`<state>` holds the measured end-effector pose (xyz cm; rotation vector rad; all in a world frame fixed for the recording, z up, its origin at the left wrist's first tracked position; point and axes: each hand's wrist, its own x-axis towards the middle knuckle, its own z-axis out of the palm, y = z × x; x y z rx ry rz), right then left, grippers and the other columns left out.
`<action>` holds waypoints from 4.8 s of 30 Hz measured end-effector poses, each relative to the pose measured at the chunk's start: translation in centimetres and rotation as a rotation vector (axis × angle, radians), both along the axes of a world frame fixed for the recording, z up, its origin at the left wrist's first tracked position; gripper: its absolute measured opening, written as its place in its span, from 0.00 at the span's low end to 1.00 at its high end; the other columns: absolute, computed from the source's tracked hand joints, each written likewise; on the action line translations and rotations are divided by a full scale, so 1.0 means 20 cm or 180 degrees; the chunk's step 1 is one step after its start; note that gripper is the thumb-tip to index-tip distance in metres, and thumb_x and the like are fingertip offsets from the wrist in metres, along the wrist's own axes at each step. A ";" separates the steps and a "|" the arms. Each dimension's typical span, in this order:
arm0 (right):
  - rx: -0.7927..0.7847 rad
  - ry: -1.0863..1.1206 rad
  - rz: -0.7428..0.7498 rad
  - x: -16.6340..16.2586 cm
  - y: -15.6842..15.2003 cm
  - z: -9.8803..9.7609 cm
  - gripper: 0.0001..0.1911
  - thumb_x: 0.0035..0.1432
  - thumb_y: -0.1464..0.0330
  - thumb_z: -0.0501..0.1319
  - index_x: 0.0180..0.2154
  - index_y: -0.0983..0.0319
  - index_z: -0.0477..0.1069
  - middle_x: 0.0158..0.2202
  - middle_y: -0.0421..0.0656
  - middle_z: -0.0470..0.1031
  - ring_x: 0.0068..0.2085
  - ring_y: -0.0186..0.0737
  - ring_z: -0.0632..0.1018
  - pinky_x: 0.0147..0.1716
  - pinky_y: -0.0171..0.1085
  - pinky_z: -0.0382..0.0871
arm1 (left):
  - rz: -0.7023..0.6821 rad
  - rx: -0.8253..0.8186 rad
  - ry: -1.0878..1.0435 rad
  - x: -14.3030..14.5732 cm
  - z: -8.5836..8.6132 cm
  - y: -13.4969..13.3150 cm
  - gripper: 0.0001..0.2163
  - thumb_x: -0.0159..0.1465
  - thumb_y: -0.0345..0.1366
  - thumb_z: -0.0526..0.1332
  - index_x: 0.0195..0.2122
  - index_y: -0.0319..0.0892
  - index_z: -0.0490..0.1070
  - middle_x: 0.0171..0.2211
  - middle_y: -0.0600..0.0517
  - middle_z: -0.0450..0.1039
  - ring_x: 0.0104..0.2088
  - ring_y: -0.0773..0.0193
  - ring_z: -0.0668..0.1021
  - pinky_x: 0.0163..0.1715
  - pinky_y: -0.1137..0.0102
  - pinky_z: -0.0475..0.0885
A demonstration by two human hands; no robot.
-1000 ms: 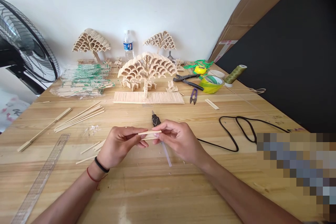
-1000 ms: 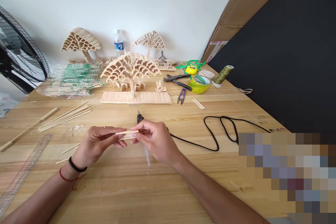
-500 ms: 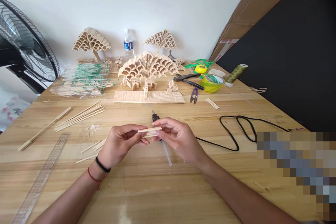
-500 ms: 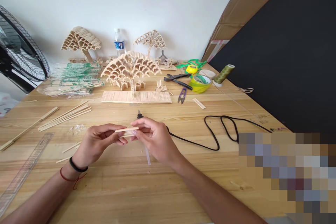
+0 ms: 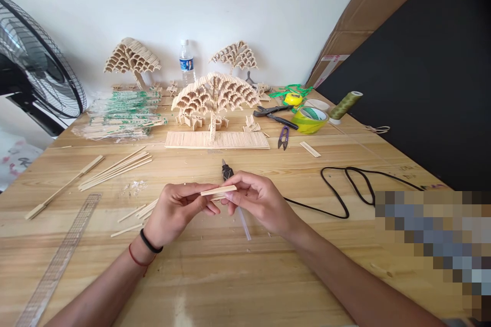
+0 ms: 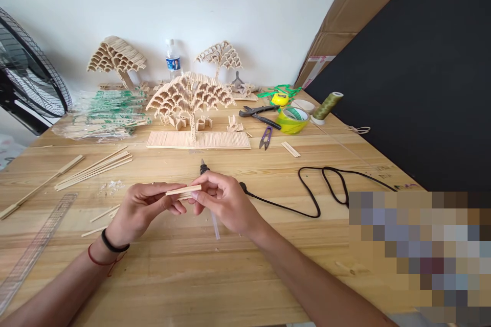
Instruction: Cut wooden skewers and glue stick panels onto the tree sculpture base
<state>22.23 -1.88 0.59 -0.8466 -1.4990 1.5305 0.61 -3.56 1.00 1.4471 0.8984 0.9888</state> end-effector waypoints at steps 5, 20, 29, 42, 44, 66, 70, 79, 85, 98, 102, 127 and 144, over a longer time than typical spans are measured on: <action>-0.0040 0.0230 0.0045 0.00 -0.02 0.02 0.12 0.59 0.60 0.70 0.36 0.62 0.76 0.28 0.40 0.78 0.23 0.33 0.75 0.26 0.35 0.72 | 0.0017 0.0200 -0.0046 0.00 0.00 -0.02 0.12 0.69 0.37 0.65 0.48 0.39 0.83 0.30 0.47 0.84 0.30 0.61 0.85 0.34 0.69 0.83; 0.0493 -0.0350 -0.0555 -0.02 -0.04 0.01 0.07 0.62 0.63 0.65 0.37 0.61 0.75 0.28 0.41 0.77 0.27 0.35 0.75 0.28 0.36 0.71 | 0.0211 0.0010 0.0074 0.02 0.00 0.01 0.16 0.65 0.42 0.68 0.49 0.38 0.81 0.36 0.45 0.84 0.35 0.59 0.85 0.40 0.66 0.83; 0.2436 -0.1489 -0.1237 -0.04 -0.05 -0.03 0.06 0.60 0.74 0.59 0.37 0.59 0.74 0.26 0.39 0.74 0.26 0.35 0.74 0.28 0.35 0.69 | 0.0253 -0.0318 0.0355 0.03 0.00 0.00 0.28 0.58 0.45 0.73 0.56 0.36 0.71 0.39 0.45 0.82 0.42 0.57 0.83 0.48 0.63 0.79; 0.2526 -0.1170 -0.0839 -0.02 -0.03 -0.04 0.06 0.65 0.69 0.65 0.44 0.59 0.73 0.34 0.41 0.77 0.32 0.36 0.78 0.34 0.36 0.75 | 0.0019 -0.0670 0.0059 0.01 0.00 0.00 0.26 0.63 0.44 0.69 0.59 0.39 0.68 0.49 0.43 0.81 0.52 0.52 0.80 0.53 0.60 0.75; 0.2515 -0.1106 -0.0824 -0.02 -0.03 -0.05 0.07 0.65 0.70 0.65 0.45 0.59 0.73 0.34 0.41 0.77 0.33 0.36 0.79 0.35 0.35 0.76 | 0.0031 -0.0670 -0.0021 0.02 -0.01 0.01 0.26 0.63 0.43 0.70 0.59 0.40 0.68 0.48 0.43 0.81 0.50 0.53 0.80 0.52 0.61 0.75; 0.1248 -0.3033 0.0131 0.26 0.19 -0.06 0.22 0.47 0.78 0.60 0.45 0.57 0.72 0.49 0.46 0.77 0.50 0.49 0.78 0.51 0.42 0.72 | 0.0625 -0.0522 -0.0703 -0.14 -0.13 0.18 0.28 0.53 0.35 0.76 0.55 0.45 0.71 0.41 0.50 0.78 0.41 0.60 0.81 0.39 0.69 0.72; 0.1179 -0.2895 -0.0117 0.23 0.20 -0.07 0.24 0.47 0.78 0.59 0.47 0.57 0.71 0.50 0.46 0.78 0.51 0.48 0.78 0.50 0.42 0.69 | 0.0611 -0.0533 -0.0723 -0.14 -0.12 0.19 0.31 0.52 0.33 0.77 0.57 0.46 0.72 0.42 0.51 0.75 0.37 0.63 0.81 0.35 0.71 0.71; 0.1181 -0.1691 -0.0768 0.20 0.17 0.02 0.13 0.62 0.56 0.61 0.33 0.58 0.70 0.30 0.40 0.72 0.33 0.41 0.73 0.35 0.39 0.67 | 0.0361 -0.0372 -0.0562 -0.16 -0.11 0.16 0.29 0.58 0.35 0.74 0.60 0.48 0.71 0.45 0.49 0.75 0.39 0.62 0.81 0.38 0.69 0.72; 0.0632 -0.0852 -0.0498 0.17 0.11 0.02 0.17 0.61 0.51 0.65 0.34 0.58 0.73 0.31 0.41 0.73 0.33 0.42 0.73 0.31 0.39 0.67 | 0.0168 -0.0338 -0.0731 -0.14 -0.08 0.13 0.27 0.58 0.34 0.73 0.59 0.49 0.73 0.49 0.49 0.72 0.40 0.62 0.81 0.43 0.66 0.75; 0.0581 -0.0876 0.0186 0.11 0.05 0.10 0.14 0.60 0.56 0.67 0.30 0.59 0.74 0.27 0.38 0.70 0.30 0.38 0.70 0.32 0.37 0.65 | 0.0005 -0.0438 -0.0792 -0.12 -0.04 0.10 0.28 0.58 0.32 0.72 0.60 0.49 0.73 0.47 0.47 0.72 0.43 0.62 0.77 0.40 0.69 0.76; 0.0557 -0.0944 0.0298 0.11 0.05 0.09 0.14 0.61 0.57 0.66 0.29 0.60 0.75 0.25 0.38 0.71 0.29 0.38 0.69 0.31 0.37 0.65 | -0.0005 -0.0438 -0.0763 -0.11 -0.04 0.10 0.28 0.58 0.32 0.72 0.60 0.48 0.73 0.46 0.47 0.73 0.41 0.63 0.77 0.37 0.71 0.74; 0.0571 -0.1218 0.0186 0.12 0.06 0.05 0.15 0.59 0.55 0.65 0.32 0.60 0.78 0.29 0.41 0.78 0.33 0.43 0.75 0.36 0.40 0.71 | -0.0179 -0.0446 -0.0789 -0.11 -0.03 0.09 0.27 0.59 0.32 0.72 0.60 0.50 0.72 0.49 0.48 0.72 0.41 0.64 0.75 0.39 0.71 0.74; 0.0439 -0.1212 -0.0153 0.11 0.07 0.04 0.13 0.57 0.56 0.65 0.29 0.59 0.75 0.31 0.41 0.78 0.35 0.44 0.75 0.38 0.41 0.69 | -0.0294 -0.0437 -0.0805 -0.11 -0.02 0.08 0.28 0.57 0.29 0.71 0.60 0.52 0.73 0.55 0.46 0.69 0.45 0.60 0.76 0.41 0.69 0.76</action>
